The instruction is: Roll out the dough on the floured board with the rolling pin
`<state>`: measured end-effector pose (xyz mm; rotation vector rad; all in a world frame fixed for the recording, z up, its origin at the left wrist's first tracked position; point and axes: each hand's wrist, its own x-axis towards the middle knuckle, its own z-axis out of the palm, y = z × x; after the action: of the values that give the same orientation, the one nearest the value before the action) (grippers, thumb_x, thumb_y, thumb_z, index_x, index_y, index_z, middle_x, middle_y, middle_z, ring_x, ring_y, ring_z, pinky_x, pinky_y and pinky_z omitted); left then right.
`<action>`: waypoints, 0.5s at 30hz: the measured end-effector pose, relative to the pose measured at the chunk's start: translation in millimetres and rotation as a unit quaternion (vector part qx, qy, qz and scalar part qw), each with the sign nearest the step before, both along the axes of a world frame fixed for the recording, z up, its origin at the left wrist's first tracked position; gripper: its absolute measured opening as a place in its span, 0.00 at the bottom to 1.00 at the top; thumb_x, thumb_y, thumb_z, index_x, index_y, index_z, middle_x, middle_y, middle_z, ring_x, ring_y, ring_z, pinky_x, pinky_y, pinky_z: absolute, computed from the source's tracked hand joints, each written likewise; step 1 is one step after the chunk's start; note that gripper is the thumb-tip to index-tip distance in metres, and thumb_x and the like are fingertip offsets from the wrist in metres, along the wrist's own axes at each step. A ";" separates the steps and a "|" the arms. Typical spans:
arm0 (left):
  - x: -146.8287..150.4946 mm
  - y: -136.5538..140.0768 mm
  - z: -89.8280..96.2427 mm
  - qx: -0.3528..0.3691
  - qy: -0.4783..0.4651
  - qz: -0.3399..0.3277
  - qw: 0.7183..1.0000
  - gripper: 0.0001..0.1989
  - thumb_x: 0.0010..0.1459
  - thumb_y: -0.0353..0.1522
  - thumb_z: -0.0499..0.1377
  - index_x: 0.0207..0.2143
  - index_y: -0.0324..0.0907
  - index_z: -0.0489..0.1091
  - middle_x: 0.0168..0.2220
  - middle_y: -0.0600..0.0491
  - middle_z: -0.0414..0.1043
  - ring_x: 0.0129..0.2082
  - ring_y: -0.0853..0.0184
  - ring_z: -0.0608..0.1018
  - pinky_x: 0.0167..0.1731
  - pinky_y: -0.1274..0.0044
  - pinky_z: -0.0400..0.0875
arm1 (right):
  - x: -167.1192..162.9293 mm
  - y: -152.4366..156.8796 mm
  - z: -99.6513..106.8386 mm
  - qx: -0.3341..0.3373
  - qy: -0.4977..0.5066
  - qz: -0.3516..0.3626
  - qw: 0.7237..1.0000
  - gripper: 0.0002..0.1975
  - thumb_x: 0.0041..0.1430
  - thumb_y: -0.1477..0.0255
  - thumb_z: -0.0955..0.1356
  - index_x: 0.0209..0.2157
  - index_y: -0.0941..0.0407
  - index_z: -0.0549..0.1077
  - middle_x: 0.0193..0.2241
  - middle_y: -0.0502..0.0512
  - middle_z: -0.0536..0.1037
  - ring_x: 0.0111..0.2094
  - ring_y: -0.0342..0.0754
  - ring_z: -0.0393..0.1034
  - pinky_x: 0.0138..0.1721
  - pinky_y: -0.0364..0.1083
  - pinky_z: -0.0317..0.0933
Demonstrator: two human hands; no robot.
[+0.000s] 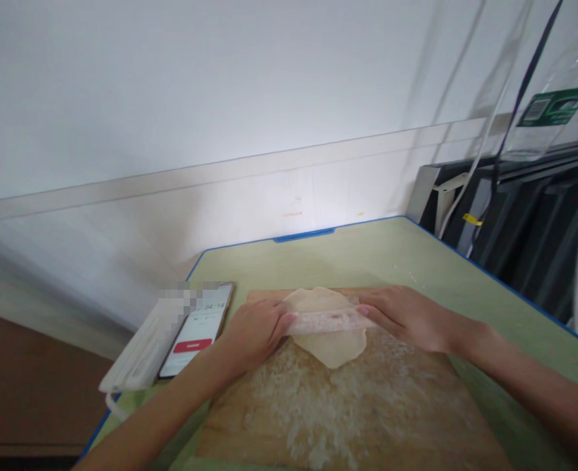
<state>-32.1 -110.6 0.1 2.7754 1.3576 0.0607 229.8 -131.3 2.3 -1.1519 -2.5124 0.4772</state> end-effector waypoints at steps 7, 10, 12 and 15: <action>-12.1 -5.1 2.4 -0.025 0.013 -0.075 0.997 0.14 0.63 0.36 0.41 0.32 0.41 0.61 0.34 0.50 0.68 0.35 0.63 0.71 0.34 0.74 0.63 | 1.2 0.4 5.9 0.011 -0.022 0.059 0.998 0.20 0.63 0.65 0.54 0.53 0.55 0.62 0.47 0.58 0.72 0.47 0.51 0.65 0.48 0.51 0.57; -14.1 -10.5 6.7 -0.033 0.031 -0.089 0.995 0.11 0.63 0.36 0.43 0.33 0.42 0.61 0.36 0.52 0.67 0.34 0.64 0.70 0.33 0.74 0.62 | 1.7 -4.9 6.9 0.018 -0.031 0.065 0.997 0.19 0.62 0.65 0.55 0.51 0.57 0.64 0.47 0.58 0.71 0.48 0.51 0.64 0.50 0.50 0.55; -15.2 -13.9 8.5 -0.037 0.036 -0.106 0.993 0.10 0.62 0.37 0.45 0.33 0.42 0.60 0.36 0.52 0.66 0.34 0.64 0.70 0.33 0.74 0.62 | 2.6 -9.2 6.4 0.018 -0.041 0.054 0.998 0.18 0.61 0.64 0.57 0.48 0.56 0.66 0.46 0.58 0.72 0.48 0.52 0.63 0.50 0.51 0.54; -17.0 -16.8 7.7 -0.050 0.032 -0.113 0.992 0.08 0.61 0.37 0.48 0.34 0.42 0.60 0.36 0.53 0.66 0.35 0.63 0.70 0.33 0.74 0.61 | 3.1 -12.3 5.3 -0.002 -0.055 0.044 0.998 0.18 0.59 0.61 0.59 0.46 0.55 0.67 0.43 0.58 0.73 0.46 0.54 0.65 0.48 0.52 0.56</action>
<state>-49.1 -127.4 7.8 2.8458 1.0190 -0.1038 232.9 -143.6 7.6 -1.1001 -2.6659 0.4531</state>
